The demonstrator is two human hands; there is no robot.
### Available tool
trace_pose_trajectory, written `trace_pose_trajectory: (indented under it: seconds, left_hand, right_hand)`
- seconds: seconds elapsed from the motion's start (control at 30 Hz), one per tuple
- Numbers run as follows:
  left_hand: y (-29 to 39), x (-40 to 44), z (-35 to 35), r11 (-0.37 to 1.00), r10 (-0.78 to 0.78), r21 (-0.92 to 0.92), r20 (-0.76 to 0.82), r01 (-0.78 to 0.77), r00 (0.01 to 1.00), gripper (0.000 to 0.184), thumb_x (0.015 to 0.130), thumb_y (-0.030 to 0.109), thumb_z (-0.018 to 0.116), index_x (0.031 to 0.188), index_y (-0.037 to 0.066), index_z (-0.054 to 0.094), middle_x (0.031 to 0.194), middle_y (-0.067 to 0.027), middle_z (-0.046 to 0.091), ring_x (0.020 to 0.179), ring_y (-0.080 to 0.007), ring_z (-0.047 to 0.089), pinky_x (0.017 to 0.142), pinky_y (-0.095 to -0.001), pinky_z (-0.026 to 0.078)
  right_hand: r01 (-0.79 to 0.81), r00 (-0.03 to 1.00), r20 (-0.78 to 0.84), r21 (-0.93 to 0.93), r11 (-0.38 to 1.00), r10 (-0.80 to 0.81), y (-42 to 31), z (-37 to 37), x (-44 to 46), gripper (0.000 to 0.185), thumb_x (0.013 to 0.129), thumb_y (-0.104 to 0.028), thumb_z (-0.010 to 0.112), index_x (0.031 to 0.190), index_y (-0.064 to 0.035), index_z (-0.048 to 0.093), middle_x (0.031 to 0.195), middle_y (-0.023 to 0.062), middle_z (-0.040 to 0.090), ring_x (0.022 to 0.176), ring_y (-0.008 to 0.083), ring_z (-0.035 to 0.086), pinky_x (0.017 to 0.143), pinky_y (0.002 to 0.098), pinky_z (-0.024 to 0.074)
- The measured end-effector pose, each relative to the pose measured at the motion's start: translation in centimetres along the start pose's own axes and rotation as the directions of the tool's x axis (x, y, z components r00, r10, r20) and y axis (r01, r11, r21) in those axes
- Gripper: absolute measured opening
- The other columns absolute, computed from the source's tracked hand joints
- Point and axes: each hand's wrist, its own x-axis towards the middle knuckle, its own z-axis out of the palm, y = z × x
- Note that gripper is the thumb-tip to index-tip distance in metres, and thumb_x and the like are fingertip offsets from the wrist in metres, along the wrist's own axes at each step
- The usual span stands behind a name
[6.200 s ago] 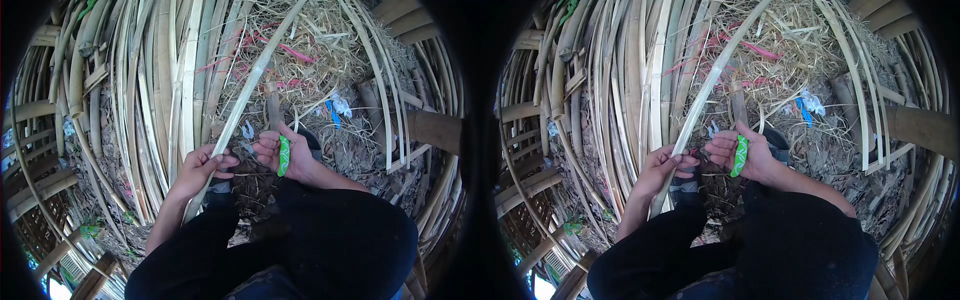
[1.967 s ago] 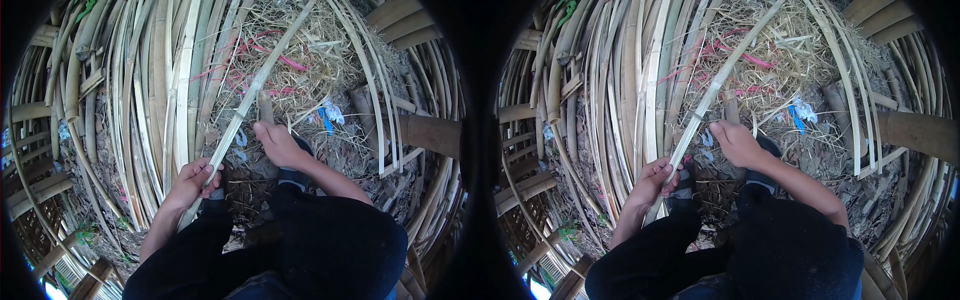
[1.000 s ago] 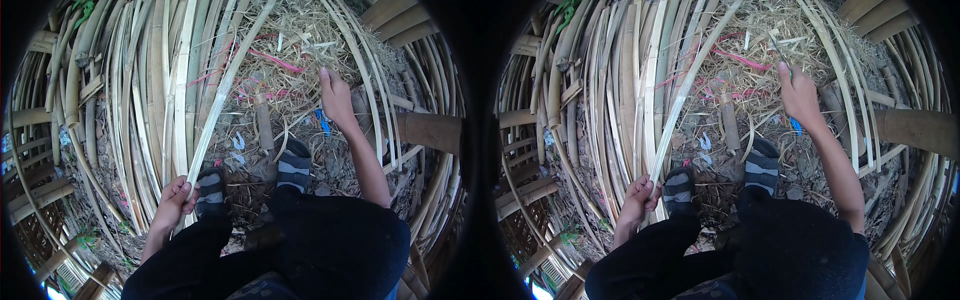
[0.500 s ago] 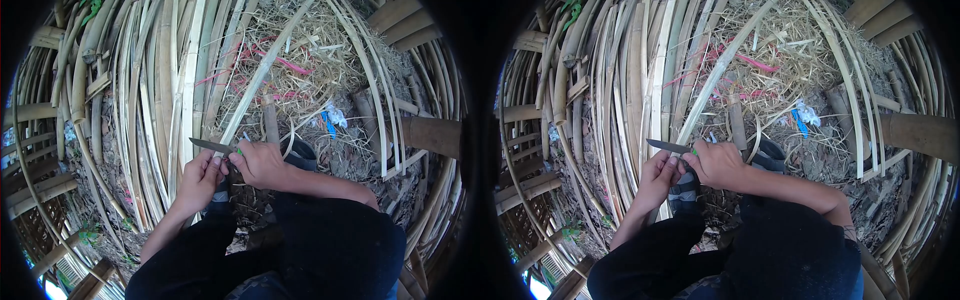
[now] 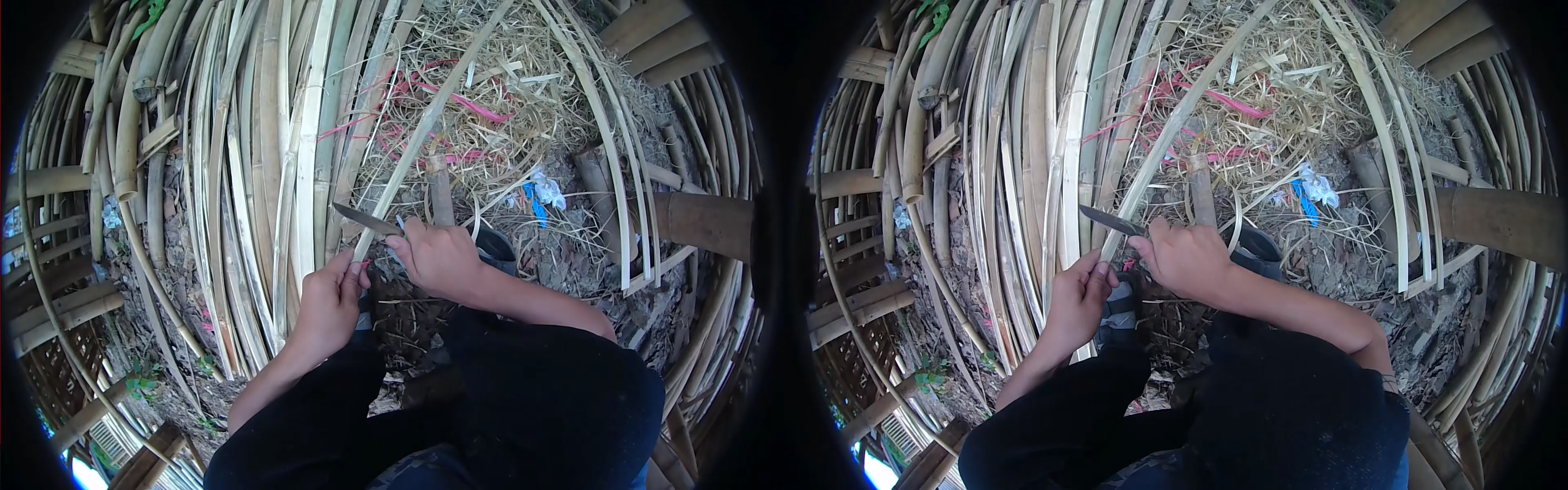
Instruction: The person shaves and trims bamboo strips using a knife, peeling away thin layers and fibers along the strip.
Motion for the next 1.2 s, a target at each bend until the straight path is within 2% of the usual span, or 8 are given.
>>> trace_pose_trajectory:
  seconds: [0.13, 0.2, 0.33, 0.43, 0.73, 0.8, 1.13, 1.2]
  left_hand:
    - [0.1, -0.3, 0.2, 0.998, 0.053, 0.020, -0.032, -0.052, 0.998, 0.023, 0.105, 0.010, 0.045, 0.087, 0.000, 0.056, 0.068, 0.0017, 0.049, 0.061, -0.0037, 0.042, 0.054, -0.0223, 0.034]
    - [0.5, -0.5, -0.1, 0.999, 0.028, 0.033, -0.023, -0.027, 0.999, 0.023, 0.105, 0.010, 0.045, 0.087, 0.000, 0.056, 0.067, 0.0016, 0.049, 0.060, -0.0038, 0.042, 0.053, -0.0224, 0.034]
    - [0.3, -0.6, -0.1, 0.997, 0.043, 0.063, -0.022, -0.042, 0.999, 0.024, 0.105, 0.011, 0.045, 0.087, 0.000, 0.056, 0.065, 0.0018, 0.047, 0.059, -0.0041, 0.041, 0.052, -0.0230, 0.032]
    - [0.3, -0.6, -0.1, 0.998, 0.024, 0.066, -0.011, -0.023, 1.000, 0.024, 0.105, 0.012, 0.044, 0.087, 0.001, 0.056, 0.064, 0.0021, 0.046, 0.058, -0.0041, 0.040, 0.052, -0.0232, 0.032]
    - [0.1, -0.7, -0.1, 0.999, 0.027, 0.041, 0.000, -0.027, 1.000, 0.025, 0.106, 0.013, 0.044, 0.086, 0.002, 0.056, 0.063, 0.0024, 0.045, 0.056, -0.0044, 0.039, 0.051, -0.0230, 0.031]
    - [0.3, -0.8, -0.1, 0.998, 0.032, 0.047, 0.000, -0.032, 0.999, 0.026, 0.106, 0.013, 0.044, 0.086, 0.002, 0.056, 0.063, 0.0027, 0.045, 0.056, -0.0042, 0.039, 0.051, -0.0230, 0.031]
    - [-0.1, -1.0, 0.0, 0.998, 0.033, 0.046, 0.037, -0.034, 0.999, 0.025, 0.106, 0.013, 0.045, 0.085, 0.002, 0.056, 0.061, 0.0032, 0.043, 0.055, -0.0041, 0.038, 0.051, -0.0233, 0.031]
    - [-0.1, -1.0, 0.1, 0.998, 0.023, 0.049, 0.042, -0.026, 0.999, 0.025, 0.106, 0.013, 0.045, 0.085, 0.002, 0.056, 0.061, 0.0031, 0.044, 0.056, -0.0041, 0.038, 0.051, -0.0232, 0.031]
  right_hand:
    - [0.114, 0.987, -0.112, -0.013, 0.993, -0.115, 0.2, 0.9, -0.2, 0.039, 0.101, -0.036, 0.050, 0.082, -0.0019, 0.053, 0.051, 0.0132, 0.055, 0.045, 0.0339, 0.060, 0.044, 0.0443, 0.0486]
    - [-0.055, 0.998, -0.035, -0.155, 0.986, 0.051, 1.6, 0.3, 0.7, 0.040, 0.101, -0.037, 0.052, 0.081, -0.0026, 0.053, 0.049, 0.0120, 0.055, 0.043, 0.0331, 0.060, 0.043, 0.0431, 0.0487]
    - [-0.022, 0.994, -0.108, -0.135, 0.991, 0.007, 3.3, 0.0, 1.0, 0.041, 0.100, -0.039, 0.053, 0.080, -0.0030, 0.053, 0.050, 0.0122, 0.056, 0.042, 0.0324, 0.059, 0.042, 0.0425, 0.0485]
    - [-0.066, 0.995, -0.085, -0.229, 0.971, 0.048, 4.2, -0.5, 1.3, 0.041, 0.100, -0.039, 0.053, 0.081, -0.0028, 0.054, 0.053, 0.0123, 0.059, 0.043, 0.0311, 0.060, 0.043, 0.0419, 0.0488]
    - [-0.059, 0.989, -0.146, -0.328, 0.943, 0.011, 7.4, -1.3, 2.3, 0.043, 0.098, -0.041, 0.056, 0.101, 0.0016, 0.060, 0.057, 0.0114, 0.062, 0.047, 0.0285, 0.063, 0.043, 0.0407, 0.0491]
    - [-0.064, 0.985, -0.175, -0.400, 0.914, -0.007, 7.8, -1.5, 2.5, 0.045, 0.098, -0.045, 0.055, 0.087, -0.0017, 0.059, 0.054, 0.0097, 0.061, 0.044, 0.0261, 0.063, 0.040, 0.0385, 0.0497]
    - [-0.077, 0.969, -0.241, -0.468, 0.880, -0.044, 11.3, -2.7, 3.3, 0.043, 0.097, -0.045, 0.055, 0.081, -0.0057, 0.058, 0.056, 0.0100, 0.062, 0.046, 0.0265, 0.064, 0.040, 0.0378, 0.0494]
    - [-0.119, 0.979, -0.206, -0.513, 0.850, 0.013, 11.8, -2.9, 3.4, 0.044, 0.098, -0.047, 0.053, 0.080, -0.0076, 0.058, 0.057, 0.0097, 0.063, 0.048, 0.0266, 0.065, 0.044, 0.0410, 0.0515]
